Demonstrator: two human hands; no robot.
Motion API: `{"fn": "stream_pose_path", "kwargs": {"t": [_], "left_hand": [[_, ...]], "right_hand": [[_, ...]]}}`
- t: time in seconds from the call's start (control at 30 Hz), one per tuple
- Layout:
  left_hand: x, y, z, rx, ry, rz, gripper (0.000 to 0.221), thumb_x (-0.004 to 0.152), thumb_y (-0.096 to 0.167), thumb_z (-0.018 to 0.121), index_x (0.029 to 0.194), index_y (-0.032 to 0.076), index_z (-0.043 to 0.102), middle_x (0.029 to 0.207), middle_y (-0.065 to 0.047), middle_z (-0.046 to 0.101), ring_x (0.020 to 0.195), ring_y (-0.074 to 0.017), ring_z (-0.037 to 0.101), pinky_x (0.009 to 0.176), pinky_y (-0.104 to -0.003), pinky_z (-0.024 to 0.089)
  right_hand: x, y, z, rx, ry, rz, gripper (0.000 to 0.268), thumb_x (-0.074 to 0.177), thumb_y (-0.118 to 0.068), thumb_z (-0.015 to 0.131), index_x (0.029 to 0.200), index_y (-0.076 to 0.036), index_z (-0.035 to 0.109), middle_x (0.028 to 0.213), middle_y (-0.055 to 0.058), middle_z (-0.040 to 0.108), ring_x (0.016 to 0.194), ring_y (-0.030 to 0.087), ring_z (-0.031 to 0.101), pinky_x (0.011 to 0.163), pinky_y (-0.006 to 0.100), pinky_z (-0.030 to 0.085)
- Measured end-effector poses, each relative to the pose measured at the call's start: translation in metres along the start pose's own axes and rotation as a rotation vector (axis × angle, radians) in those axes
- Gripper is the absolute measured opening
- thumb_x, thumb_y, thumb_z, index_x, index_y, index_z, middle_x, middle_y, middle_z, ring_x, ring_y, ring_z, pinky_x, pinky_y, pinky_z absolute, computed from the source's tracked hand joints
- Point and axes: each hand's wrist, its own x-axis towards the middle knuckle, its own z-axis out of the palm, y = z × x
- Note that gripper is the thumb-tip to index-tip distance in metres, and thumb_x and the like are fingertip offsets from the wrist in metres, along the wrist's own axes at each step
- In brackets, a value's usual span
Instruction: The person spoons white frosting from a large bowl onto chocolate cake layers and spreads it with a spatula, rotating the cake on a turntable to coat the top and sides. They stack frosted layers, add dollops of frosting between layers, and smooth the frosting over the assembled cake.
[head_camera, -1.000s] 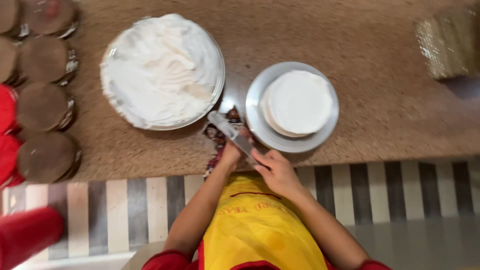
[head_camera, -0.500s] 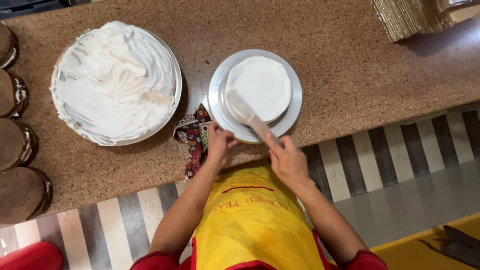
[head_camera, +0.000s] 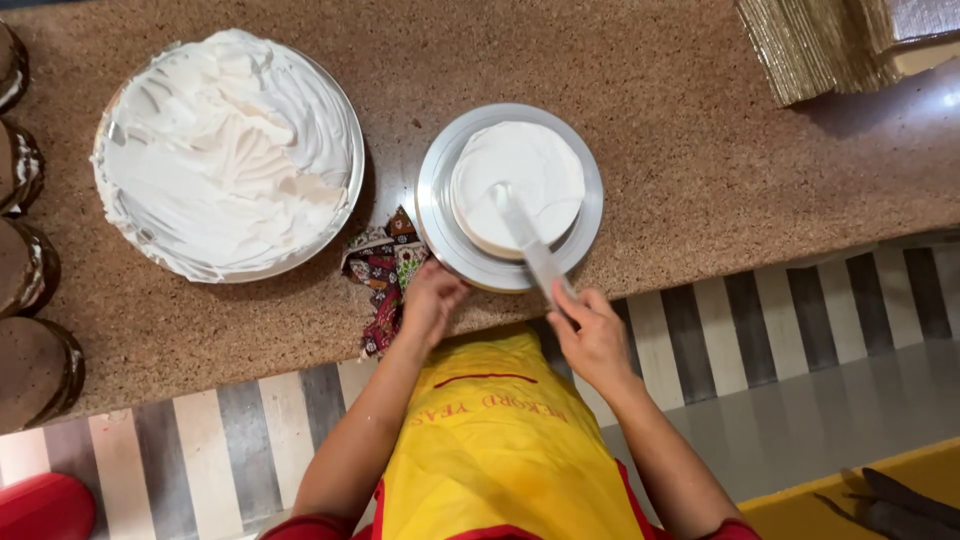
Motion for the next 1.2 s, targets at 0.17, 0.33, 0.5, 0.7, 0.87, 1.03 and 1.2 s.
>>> {"fn": "stream_pose_path", "kwargs": {"t": [0.17, 0.33, 0.5, 0.7, 0.87, 1.03, 1.2], "left_hand": [[-0.010, -0.004, 0.010, -0.107, -0.041, 0.008, 0.036, 0.089, -0.002, 0.054, 0.125, -0.006, 0.050, 0.119, -0.018, 0.063, 0.104, -0.0250, 0.068, 0.100, -0.040, 0.057], [-0.011, 0.018, 0.018, -0.063, 0.015, -0.015, 0.038, 0.090, 0.000, 0.054, 0.129, -0.003, 0.053, 0.120, -0.016, 0.065, 0.103, -0.0228, 0.067, 0.097, -0.038, 0.057], [-0.005, -0.007, 0.009, -0.139, 0.001, 0.042, 0.036, 0.096, 0.003, 0.053, 0.130, -0.007, 0.053, 0.117, -0.020, 0.064, 0.102, -0.0249, 0.065, 0.096, -0.039, 0.059], [-0.002, 0.004, -0.001, -0.152, 0.027, 0.046, 0.039, 0.094, 0.005, 0.056, 0.132, -0.003, 0.052, 0.119, -0.014, 0.065, 0.108, -0.0219, 0.065, 0.101, -0.038, 0.056], [-0.011, -0.005, 0.016, -0.028, -0.070, -0.085, 0.040, 0.095, 0.009, 0.059, 0.131, -0.006, 0.049, 0.122, -0.018, 0.062, 0.111, -0.0288, 0.063, 0.105, -0.045, 0.053], [-0.003, 0.003, 0.000, -0.141, 0.015, 0.057, 0.041, 0.096, 0.015, 0.055, 0.131, -0.005, 0.050, 0.123, -0.020, 0.064, 0.114, -0.0295, 0.064, 0.106, -0.044, 0.053], [-0.001, 0.011, 0.010, -0.009, -0.035, -0.081, 0.042, 0.102, 0.028, 0.051, 0.129, -0.005, 0.052, 0.121, -0.019, 0.066, 0.113, -0.0292, 0.065, 0.102, -0.041, 0.054]], "right_hand": [[0.013, -0.040, -0.004, 0.045, -0.216, -0.065, 0.047, 0.093, -0.022, 0.073, 0.140, -0.025, 0.065, 0.095, 0.008, 0.062, 0.072, 0.023, 0.064, 0.062, 0.036, 0.054], [0.001, 0.003, -0.001, 0.159, -0.019, -0.065, 0.048, 0.091, -0.019, 0.074, 0.139, -0.020, 0.066, 0.102, 0.008, 0.065, 0.082, 0.024, 0.066, 0.069, 0.037, 0.055], [0.006, -0.029, -0.004, 0.217, -0.143, -0.129, 0.046, 0.092, -0.019, 0.074, 0.138, -0.019, 0.066, 0.095, 0.010, 0.060, 0.076, 0.023, 0.063, 0.066, 0.036, 0.053], [-0.006, -0.003, -0.001, 0.173, 0.026, -0.041, 0.047, 0.091, -0.020, 0.075, 0.137, -0.020, 0.066, 0.095, 0.007, 0.060, 0.079, 0.023, 0.063, 0.070, 0.036, 0.053], [0.022, -0.034, -0.006, -0.088, -0.148, 0.015, 0.046, 0.093, -0.016, 0.072, 0.138, -0.021, 0.067, 0.096, 0.011, 0.061, 0.067, 0.027, 0.063, 0.059, 0.040, 0.053], [-0.001, -0.010, 0.002, 0.218, -0.031, -0.070, 0.046, 0.091, -0.018, 0.075, 0.136, -0.018, 0.069, 0.095, 0.008, 0.062, 0.077, 0.025, 0.065, 0.067, 0.038, 0.056], [0.015, -0.026, -0.007, -0.086, -0.134, 0.027, 0.046, 0.094, -0.016, 0.073, 0.140, -0.020, 0.067, 0.096, 0.010, 0.062, 0.066, 0.024, 0.061, 0.059, 0.035, 0.051]]}}
